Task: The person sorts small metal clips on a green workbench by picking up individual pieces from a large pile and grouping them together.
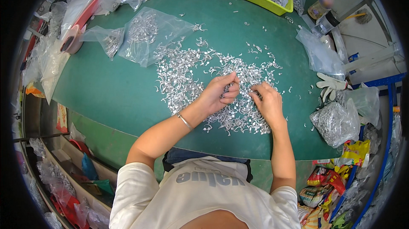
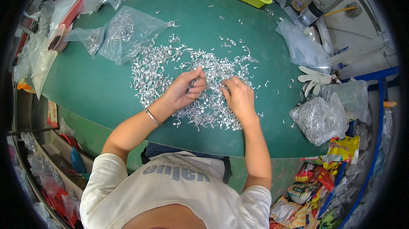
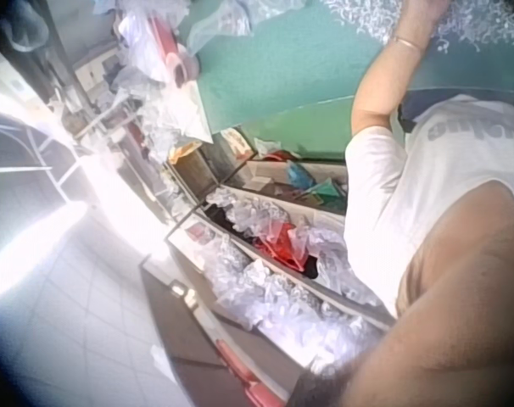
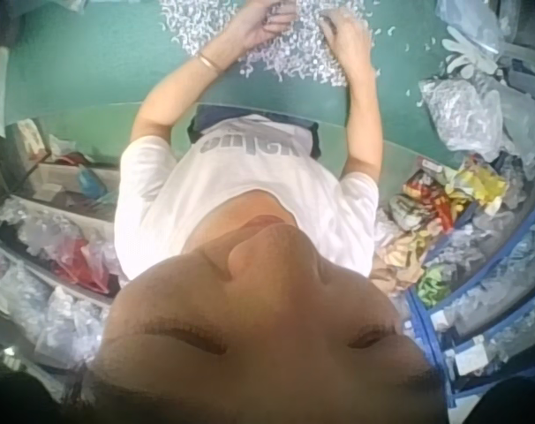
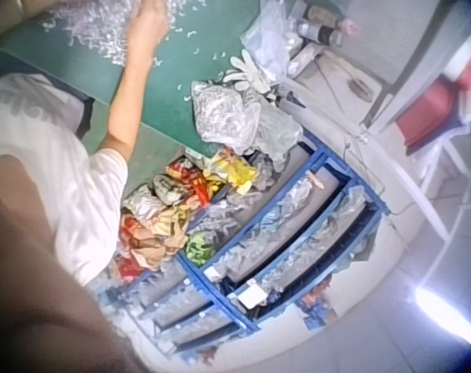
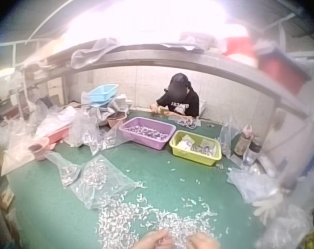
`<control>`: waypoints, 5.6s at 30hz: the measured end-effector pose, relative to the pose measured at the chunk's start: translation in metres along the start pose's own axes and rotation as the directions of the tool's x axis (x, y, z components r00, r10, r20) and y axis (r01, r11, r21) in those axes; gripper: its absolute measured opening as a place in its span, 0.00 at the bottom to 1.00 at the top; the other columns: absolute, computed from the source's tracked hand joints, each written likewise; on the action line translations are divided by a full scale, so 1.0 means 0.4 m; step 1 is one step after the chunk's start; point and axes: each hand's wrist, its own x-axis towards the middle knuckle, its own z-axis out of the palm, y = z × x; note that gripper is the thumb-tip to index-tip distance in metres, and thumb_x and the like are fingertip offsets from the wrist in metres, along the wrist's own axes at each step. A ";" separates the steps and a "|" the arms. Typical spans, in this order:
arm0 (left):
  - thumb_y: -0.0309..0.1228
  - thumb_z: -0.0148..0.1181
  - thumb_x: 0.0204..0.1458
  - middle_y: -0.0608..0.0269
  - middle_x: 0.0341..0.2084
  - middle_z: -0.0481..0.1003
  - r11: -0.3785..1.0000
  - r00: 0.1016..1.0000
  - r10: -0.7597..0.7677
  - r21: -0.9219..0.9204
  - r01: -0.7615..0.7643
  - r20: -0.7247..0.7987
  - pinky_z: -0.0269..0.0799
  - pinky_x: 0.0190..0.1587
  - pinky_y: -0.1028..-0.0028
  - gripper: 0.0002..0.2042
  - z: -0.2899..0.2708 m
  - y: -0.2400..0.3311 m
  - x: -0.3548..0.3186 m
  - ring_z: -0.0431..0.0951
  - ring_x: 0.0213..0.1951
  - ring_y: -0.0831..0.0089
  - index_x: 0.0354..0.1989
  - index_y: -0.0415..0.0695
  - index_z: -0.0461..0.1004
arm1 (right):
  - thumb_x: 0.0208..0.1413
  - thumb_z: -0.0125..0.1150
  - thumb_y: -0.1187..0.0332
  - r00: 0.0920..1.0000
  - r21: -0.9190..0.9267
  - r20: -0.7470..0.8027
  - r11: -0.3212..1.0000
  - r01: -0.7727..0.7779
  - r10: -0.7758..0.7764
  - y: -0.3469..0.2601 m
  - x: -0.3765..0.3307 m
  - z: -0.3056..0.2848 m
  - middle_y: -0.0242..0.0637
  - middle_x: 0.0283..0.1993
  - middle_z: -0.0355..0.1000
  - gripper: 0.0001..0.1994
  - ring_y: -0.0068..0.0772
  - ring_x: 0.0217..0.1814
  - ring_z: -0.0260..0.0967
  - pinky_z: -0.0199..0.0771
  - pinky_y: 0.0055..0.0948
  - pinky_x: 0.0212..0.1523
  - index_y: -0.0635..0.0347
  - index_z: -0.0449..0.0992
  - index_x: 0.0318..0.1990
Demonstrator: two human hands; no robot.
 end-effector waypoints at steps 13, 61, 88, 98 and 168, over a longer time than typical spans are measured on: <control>0.34 0.48 0.57 0.70 0.19 0.63 0.997 0.998 0.044 0.070 -0.040 -0.046 0.47 0.12 0.89 0.11 0.008 0.007 -0.002 0.57 0.16 0.87 0.39 0.37 0.68 | 0.43 0.63 0.69 0.999 -0.086 0.021 0.995 -0.041 0.043 -0.016 -0.007 0.006 0.37 0.26 0.69 0.06 0.42 0.26 0.68 0.67 0.37 0.26 0.60 0.73 0.26; 0.33 0.43 0.58 0.66 0.28 0.70 0.981 0.961 -0.162 0.068 0.181 -0.223 0.73 0.32 0.78 0.11 0.031 -0.030 -0.025 0.72 0.33 0.77 0.40 0.41 0.70 | 0.53 0.51 0.74 0.995 0.625 0.099 0.779 -0.041 -0.028 -0.110 0.025 -0.041 0.37 0.35 0.71 0.05 0.34 0.40 0.66 0.64 0.30 0.46 0.64 0.73 0.35; 0.27 0.61 0.43 0.63 0.18 0.73 -0.156 0.817 0.481 0.948 -0.277 0.318 0.67 0.25 0.74 0.06 -0.035 0.130 0.129 0.69 0.19 0.77 0.26 0.36 0.76 | 0.43 0.59 0.80 0.952 0.452 0.217 0.842 -0.293 0.215 0.087 -0.054 -0.095 0.35 0.27 0.69 0.09 0.28 0.31 0.63 0.63 0.24 0.31 0.64 0.75 0.35; 0.49 0.48 0.55 0.67 0.10 0.63 0.469 0.964 0.193 0.880 0.070 -0.180 0.49 0.13 0.81 0.25 -0.001 0.118 0.013 0.57 0.12 0.83 0.15 0.39 0.71 | 0.41 0.61 0.76 0.989 0.026 0.065 0.991 0.131 -0.132 0.007 -0.020 -0.040 0.37 0.33 0.65 0.06 0.40 0.39 0.62 0.61 0.32 0.41 0.62 0.74 0.29; 0.33 0.60 0.49 0.68 0.16 0.68 0.481 0.990 0.139 0.876 -0.033 -0.039 0.58 0.18 0.80 0.09 0.088 -0.052 0.026 0.63 0.19 0.83 0.22 0.41 0.72 | 0.47 0.60 0.76 0.872 0.608 0.111 0.662 -0.439 0.477 0.126 -0.175 -0.120 0.29 0.17 0.67 0.03 0.12 0.15 0.58 0.55 0.15 0.15 0.67 0.73 0.28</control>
